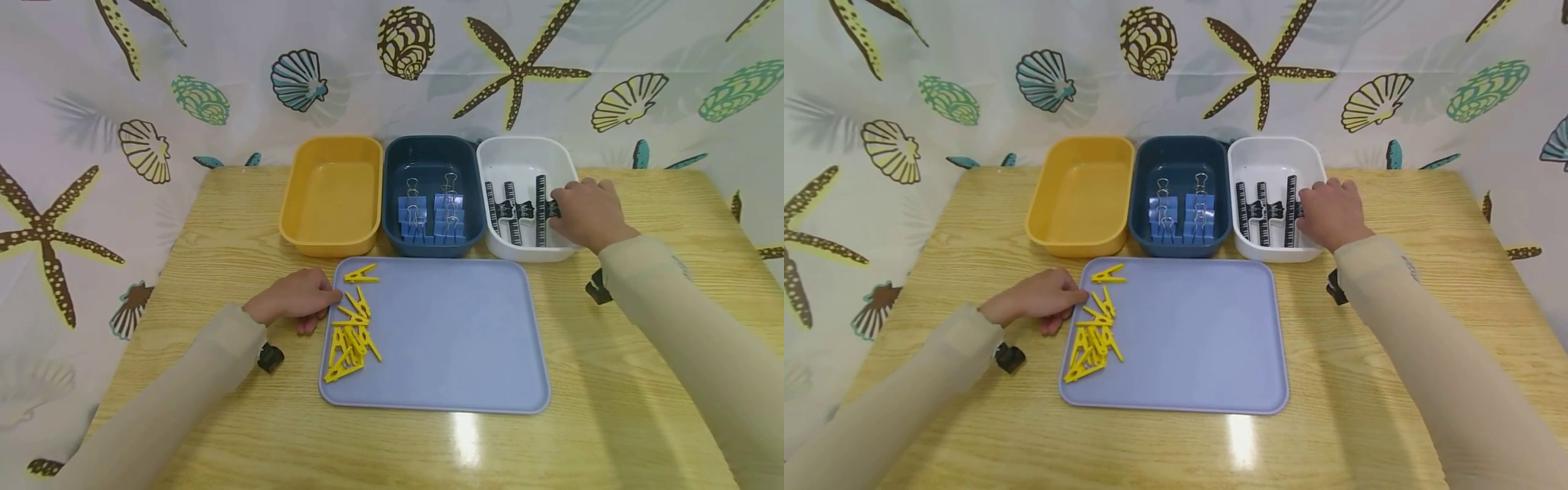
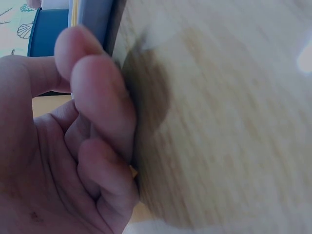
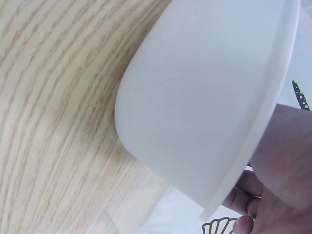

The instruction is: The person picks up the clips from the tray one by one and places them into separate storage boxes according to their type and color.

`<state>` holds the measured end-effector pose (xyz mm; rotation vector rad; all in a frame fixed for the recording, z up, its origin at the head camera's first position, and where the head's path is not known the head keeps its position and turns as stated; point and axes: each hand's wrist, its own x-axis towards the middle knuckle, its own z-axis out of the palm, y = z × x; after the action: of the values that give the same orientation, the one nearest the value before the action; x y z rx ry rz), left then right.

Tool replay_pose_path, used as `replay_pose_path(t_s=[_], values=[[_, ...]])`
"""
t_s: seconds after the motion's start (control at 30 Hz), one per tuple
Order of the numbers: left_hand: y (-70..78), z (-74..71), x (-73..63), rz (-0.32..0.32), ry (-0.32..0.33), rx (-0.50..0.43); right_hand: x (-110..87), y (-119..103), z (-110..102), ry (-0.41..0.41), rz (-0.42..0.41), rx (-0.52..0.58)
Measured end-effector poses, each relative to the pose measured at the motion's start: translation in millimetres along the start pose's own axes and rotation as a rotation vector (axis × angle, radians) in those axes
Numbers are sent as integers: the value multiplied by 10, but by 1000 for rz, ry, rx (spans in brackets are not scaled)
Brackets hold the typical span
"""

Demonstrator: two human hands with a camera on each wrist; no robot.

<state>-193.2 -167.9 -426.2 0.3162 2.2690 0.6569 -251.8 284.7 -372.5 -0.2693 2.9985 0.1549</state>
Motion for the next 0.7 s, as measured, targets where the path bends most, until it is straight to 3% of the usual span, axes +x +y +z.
replay_pose_path(t_s=[0.33,0.7], values=[[1,-10,0,-1,-14,2,74,0,71,-37,-41,6],[-4,-7,7,7,-10,-4,76,-54,99,-74,-15,36]])
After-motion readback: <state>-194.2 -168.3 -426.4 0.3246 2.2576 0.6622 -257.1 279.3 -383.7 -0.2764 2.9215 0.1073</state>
